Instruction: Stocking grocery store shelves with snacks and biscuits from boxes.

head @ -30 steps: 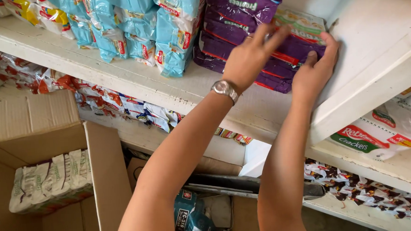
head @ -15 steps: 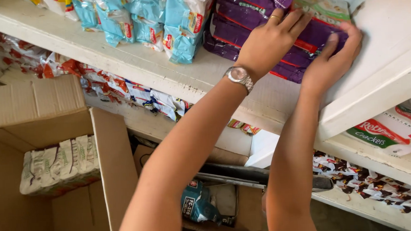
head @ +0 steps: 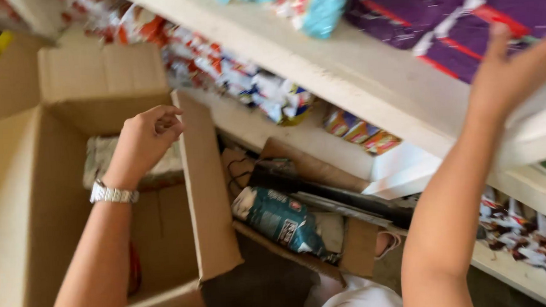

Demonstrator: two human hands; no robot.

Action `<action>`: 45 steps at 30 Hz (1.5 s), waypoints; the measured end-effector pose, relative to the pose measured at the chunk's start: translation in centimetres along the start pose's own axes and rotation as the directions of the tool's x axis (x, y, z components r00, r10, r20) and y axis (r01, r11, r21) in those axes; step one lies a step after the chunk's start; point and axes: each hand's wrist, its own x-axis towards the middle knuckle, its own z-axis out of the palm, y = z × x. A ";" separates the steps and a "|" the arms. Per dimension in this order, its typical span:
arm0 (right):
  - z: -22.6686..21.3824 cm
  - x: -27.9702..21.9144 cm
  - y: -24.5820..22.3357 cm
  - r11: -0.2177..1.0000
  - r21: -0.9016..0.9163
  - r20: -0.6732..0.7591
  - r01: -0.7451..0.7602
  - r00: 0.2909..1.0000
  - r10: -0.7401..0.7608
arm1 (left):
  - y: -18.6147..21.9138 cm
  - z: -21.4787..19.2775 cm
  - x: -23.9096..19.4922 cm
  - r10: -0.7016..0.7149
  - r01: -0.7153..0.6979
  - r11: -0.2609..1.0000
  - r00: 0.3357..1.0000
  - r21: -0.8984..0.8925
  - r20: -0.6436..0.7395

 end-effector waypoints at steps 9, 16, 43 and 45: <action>-0.5 -13.4 -34.2 0.732 0.681 0.457 -0.025 0.796 -0.398 | -23.4 -4.4 -7.5 -0.404 0.339 0.897 0.889 0.283 0.215; 2.4 -18.0 -41.1 0.712 0.690 0.665 -0.129 0.500 -0.554 | -27.9 -4.1 -6.0 -0.340 0.275 0.751 0.940 0.600 -0.006; 5.3 -18.0 -36.2 0.556 0.698 0.715 -0.451 0.480 -0.509 | 4.6 -10.3 -6.9 -0.274 0.069 0.776 0.932 0.627 0.237; 5.3 -18.1 -35.7 0.517 0.766 0.637 -0.383 0.566 -0.524 | 5.4 -9.6 -6.7 -0.237 0.051 0.814 0.938 0.578 0.252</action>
